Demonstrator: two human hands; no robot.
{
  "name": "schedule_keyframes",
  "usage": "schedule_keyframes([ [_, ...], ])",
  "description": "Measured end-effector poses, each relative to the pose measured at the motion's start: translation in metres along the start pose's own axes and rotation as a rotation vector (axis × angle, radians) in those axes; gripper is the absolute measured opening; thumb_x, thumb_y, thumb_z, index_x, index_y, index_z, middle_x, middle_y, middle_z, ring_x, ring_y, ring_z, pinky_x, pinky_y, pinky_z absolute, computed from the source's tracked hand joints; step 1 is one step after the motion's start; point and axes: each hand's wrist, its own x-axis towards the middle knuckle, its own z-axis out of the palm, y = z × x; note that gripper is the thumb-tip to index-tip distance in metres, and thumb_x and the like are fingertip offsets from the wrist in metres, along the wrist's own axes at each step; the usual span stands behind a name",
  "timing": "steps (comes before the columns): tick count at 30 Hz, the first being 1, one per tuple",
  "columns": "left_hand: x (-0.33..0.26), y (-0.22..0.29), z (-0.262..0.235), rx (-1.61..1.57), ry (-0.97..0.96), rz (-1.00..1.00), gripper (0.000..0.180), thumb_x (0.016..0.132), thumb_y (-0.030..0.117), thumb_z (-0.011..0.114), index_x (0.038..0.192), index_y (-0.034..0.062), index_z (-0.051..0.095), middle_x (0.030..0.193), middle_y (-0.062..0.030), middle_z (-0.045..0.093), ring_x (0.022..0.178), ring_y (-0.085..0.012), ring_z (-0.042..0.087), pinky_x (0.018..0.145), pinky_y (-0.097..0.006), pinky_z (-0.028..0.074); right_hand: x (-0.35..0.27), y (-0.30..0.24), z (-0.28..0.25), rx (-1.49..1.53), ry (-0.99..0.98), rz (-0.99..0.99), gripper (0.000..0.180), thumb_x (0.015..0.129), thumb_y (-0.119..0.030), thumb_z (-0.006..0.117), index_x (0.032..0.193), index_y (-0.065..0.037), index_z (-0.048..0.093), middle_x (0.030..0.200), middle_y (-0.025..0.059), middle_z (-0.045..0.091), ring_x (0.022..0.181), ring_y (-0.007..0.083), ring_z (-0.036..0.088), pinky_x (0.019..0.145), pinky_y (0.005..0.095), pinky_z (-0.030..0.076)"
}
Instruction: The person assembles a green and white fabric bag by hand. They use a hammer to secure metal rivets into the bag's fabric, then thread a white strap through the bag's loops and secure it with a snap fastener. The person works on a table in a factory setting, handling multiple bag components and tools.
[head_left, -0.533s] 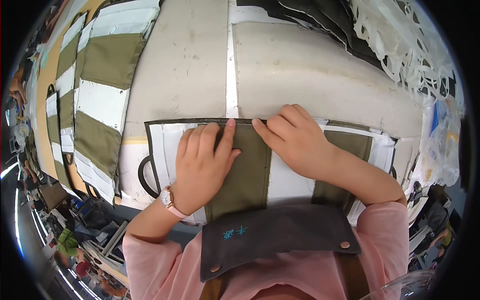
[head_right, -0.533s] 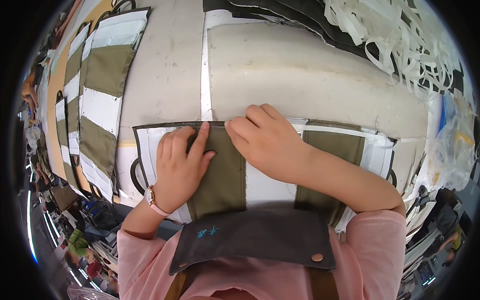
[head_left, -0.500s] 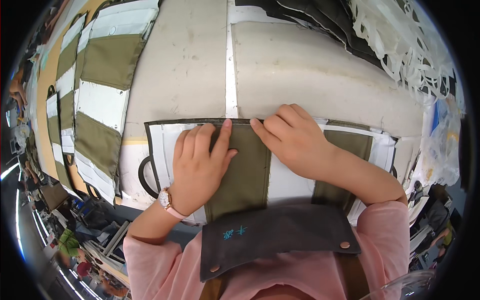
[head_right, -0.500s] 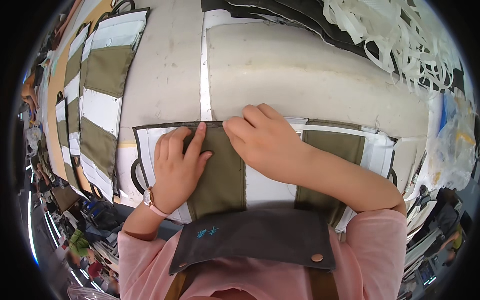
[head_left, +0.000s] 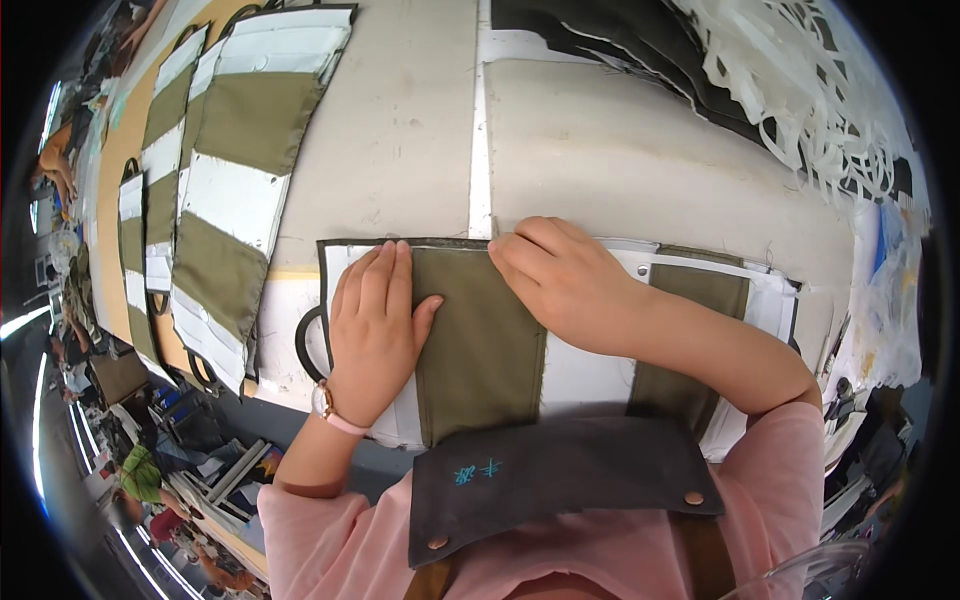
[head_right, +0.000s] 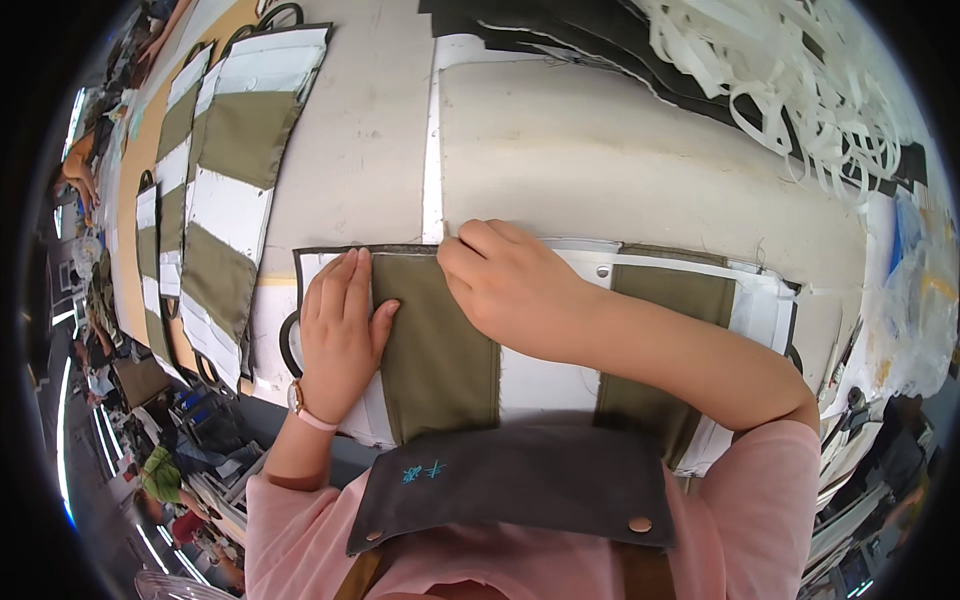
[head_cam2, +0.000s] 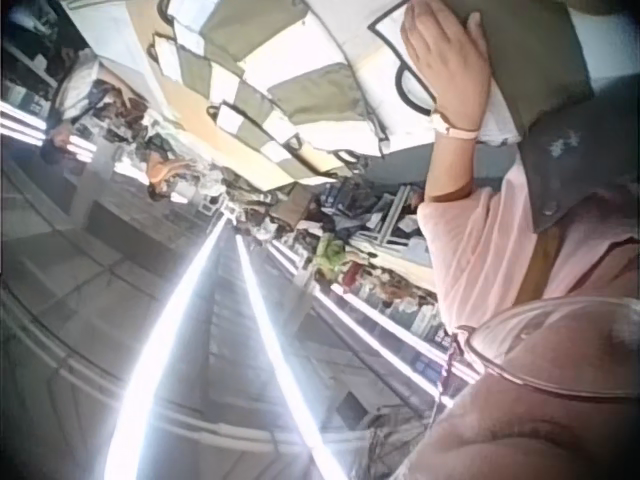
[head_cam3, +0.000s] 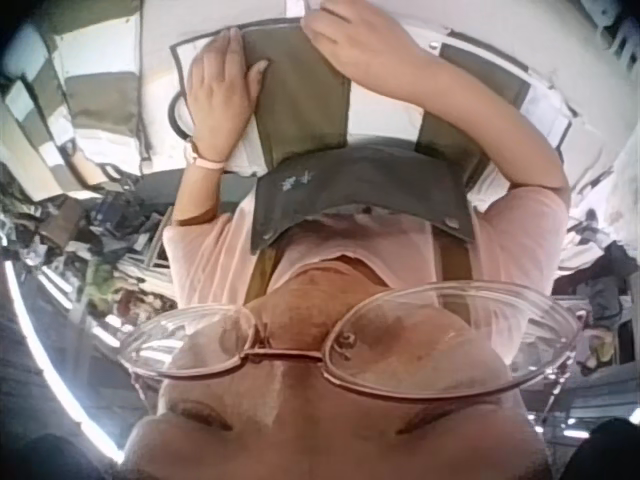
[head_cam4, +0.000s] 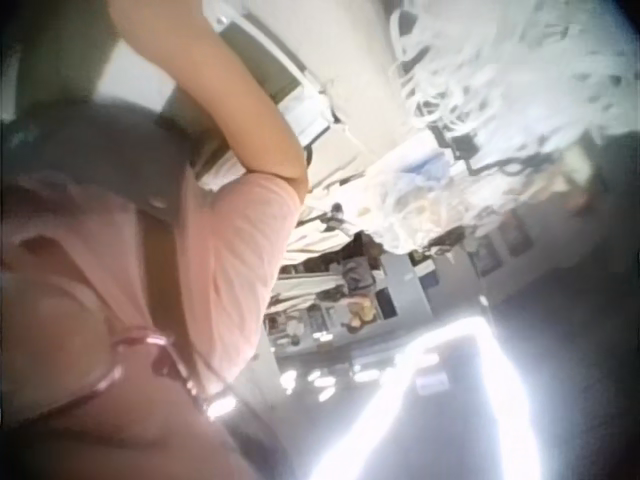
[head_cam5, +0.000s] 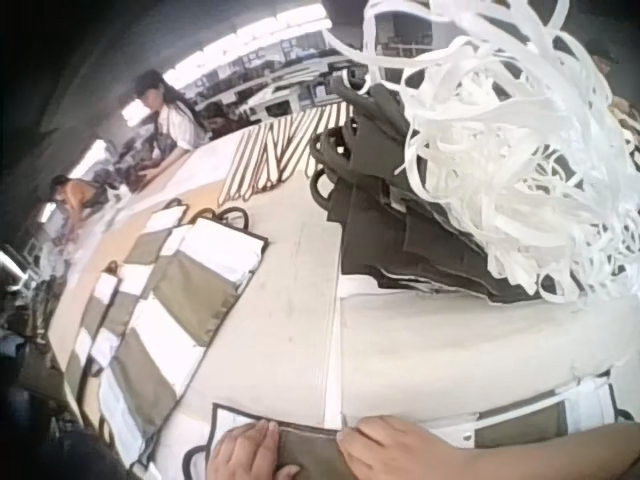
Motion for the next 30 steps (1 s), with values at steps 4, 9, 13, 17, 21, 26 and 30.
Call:
schedule_keyframes([
  [4, 0.0, 0.0, 0.004, -0.016, 0.023, -0.02, 0.053, 0.084, 0.019, 0.069, 0.129, -0.0051, 0.054, 0.123, -0.0179, 0.056, 0.117, -0.0354, 0.054, 0.1, -0.044, 0.044, 0.041, -0.004, 0.025, 0.12, 0.036, -0.041, 0.031, 0.074, -0.009, 0.061, 0.101, 0.005, 0.062, 0.098, 0.0107, 0.057, 0.093, 0.0262, 0.056, 0.082, 0.0345, 0.05],
  [9, -0.003, -0.006, 0.006, -0.072, 0.08, -0.012, 0.054, 0.083, 0.025, 0.072, 0.124, -0.0068, 0.058, 0.12, -0.0175, 0.057, 0.114, -0.033, 0.055, 0.1, -0.044, 0.045, 0.048, -0.001, 0.023, 0.157, -0.03, -0.106, 0.029, 0.074, -0.009, 0.061, 0.1, 0.004, 0.062, 0.102, 0.0123, 0.059, 0.097, 0.027, 0.058, 0.084, 0.0351, 0.05],
  [13, -0.003, -0.006, 0.008, -0.132, 0.122, -0.025, 0.057, 0.078, 0.018, 0.074, 0.126, -0.0067, 0.056, 0.119, -0.0177, 0.057, 0.113, -0.0351, 0.055, 0.097, -0.044, 0.047, 0.036, 0.008, 0.002, 0.054, -0.082, -0.166, 0.024, 0.072, -0.008, 0.062, 0.093, 0.003, 0.062, 0.106, 0.0133, 0.06, 0.1, 0.0276, 0.059, 0.086, 0.0357, 0.052],
  [17, -0.003, -0.006, 0.009, -0.152, 0.119, -0.033, 0.058, 0.076, 0.017, 0.075, 0.125, -0.007, 0.057, 0.12, -0.0174, 0.057, 0.113, -0.0341, 0.055, 0.098, -0.043, 0.047, 0.055, 0.006, 0.013, 0.104, -0.061, -0.202, 0.02, 0.07, -0.007, 0.063, 0.087, 0.002, 0.062, 0.102, 0.0125, 0.06, 0.099, 0.0262, 0.058, 0.086, 0.0347, 0.053],
  [21, -0.005, -0.007, 0.008, -0.156, 0.112, -0.042, 0.058, 0.076, 0.017, 0.076, 0.125, -0.0069, 0.057, 0.12, -0.0171, 0.057, 0.113, -0.0331, 0.055, 0.098, -0.043, 0.047, 0.054, 0.008, 0.007, 0.093, -0.108, -0.216, 0.02, 0.07, -0.007, 0.064, 0.087, 0.002, 0.062, 0.103, 0.013, 0.061, 0.101, 0.0258, 0.059, 0.087, 0.0345, 0.053],
  [26, -0.003, -0.008, 0.009, -0.171, 0.117, -0.051, 0.058, 0.075, 0.016, 0.076, 0.126, -0.0064, 0.057, 0.119, -0.0168, 0.057, 0.113, -0.0331, 0.055, 0.098, -0.043, 0.047, 0.038, 0.012, -0.006, -0.014, -0.111, -0.23, 0.017, 0.07, -0.007, 0.064, 0.085, 0.002, 0.061, 0.105, 0.0133, 0.061, 0.101, 0.0262, 0.059, 0.087, 0.0345, 0.053],
  [30, -0.002, -0.007, 0.009, -0.16, 0.123, -0.047, 0.058, 0.075, 0.016, 0.076, 0.125, -0.0067, 0.057, 0.119, -0.0167, 0.057, 0.113, -0.0336, 0.055, 0.098, -0.043, 0.047, 0.063, 0.008, 0.009, 0.101, -0.128, -0.221, 0.021, 0.068, -0.005, 0.065, 0.088, 0.002, 0.062, 0.106, 0.0137, 0.062, 0.1, 0.0272, 0.061, 0.085, 0.0357, 0.054],
])
